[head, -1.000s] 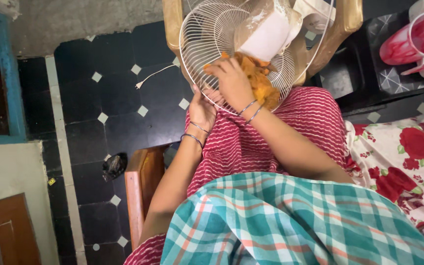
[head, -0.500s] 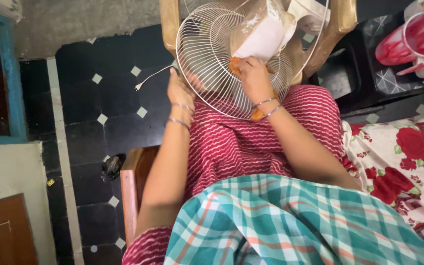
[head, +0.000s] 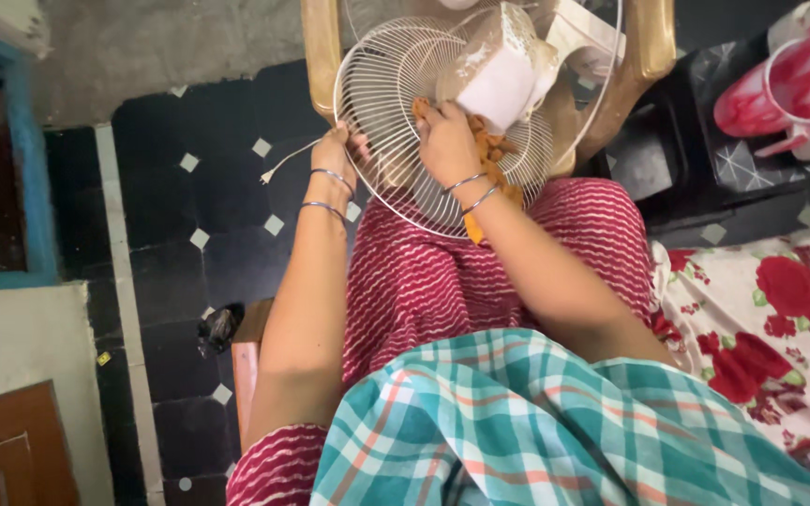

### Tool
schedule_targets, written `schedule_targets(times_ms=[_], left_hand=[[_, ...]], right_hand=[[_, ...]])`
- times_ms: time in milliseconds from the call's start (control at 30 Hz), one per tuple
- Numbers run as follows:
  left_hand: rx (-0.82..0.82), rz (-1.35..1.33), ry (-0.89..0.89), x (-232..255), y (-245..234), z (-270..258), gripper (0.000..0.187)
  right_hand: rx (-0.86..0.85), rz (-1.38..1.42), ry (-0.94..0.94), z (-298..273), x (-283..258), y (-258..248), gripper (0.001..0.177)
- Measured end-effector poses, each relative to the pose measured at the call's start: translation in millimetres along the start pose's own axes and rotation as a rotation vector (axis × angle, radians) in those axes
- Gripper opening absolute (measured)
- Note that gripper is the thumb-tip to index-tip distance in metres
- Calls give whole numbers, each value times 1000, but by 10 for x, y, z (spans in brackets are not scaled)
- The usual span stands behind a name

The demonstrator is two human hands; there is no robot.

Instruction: The person wipes the front and back grilles and the fan blades using a cloth by hand.

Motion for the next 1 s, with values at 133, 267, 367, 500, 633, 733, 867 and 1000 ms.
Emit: schedule_targets(times_ms=[133, 267, 367, 500, 633, 733, 867, 1000], left_hand=[[-110, 185, -233, 319, -28, -27, 24], [-108, 452, -329, 651, 76, 171, 25], [-65, 609, -132, 842, 170, 370, 25], [24, 1157, -31, 1044, 291, 447, 29], [-79, 980, 20, 976, 174, 489, 28], [-89, 919, -5, 926, 47, 608, 18], [-249, 1185, 22, 833, -102, 949, 30], [-210, 1893, 205, 793, -129, 1151, 36]], right_hand=[[25, -65, -32, 33, -58, 131, 38], [10, -61, -96, 3, -253, 94, 39], [-111, -107, -232, -129, -480, 85, 43], [-128, -150, -268, -97, -397, 17, 44], [-94, -333, -100, 50, 66, -33, 38], [-72, -326, -125, 55, 87, 20, 34], [-48, 14, 63, 180, -50, 121, 27], [-8, -12, -150, 229, -425, 259, 29]])
Point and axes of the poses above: each hand's wrist, its own z-axis towards the middle knuckle, its own y-axis out of the palm, x = y × z, the point moved 3 cm from there along z, towards the middle knuckle, and after that the axes turned 10 degrees about -x, right-handed, at the moved point
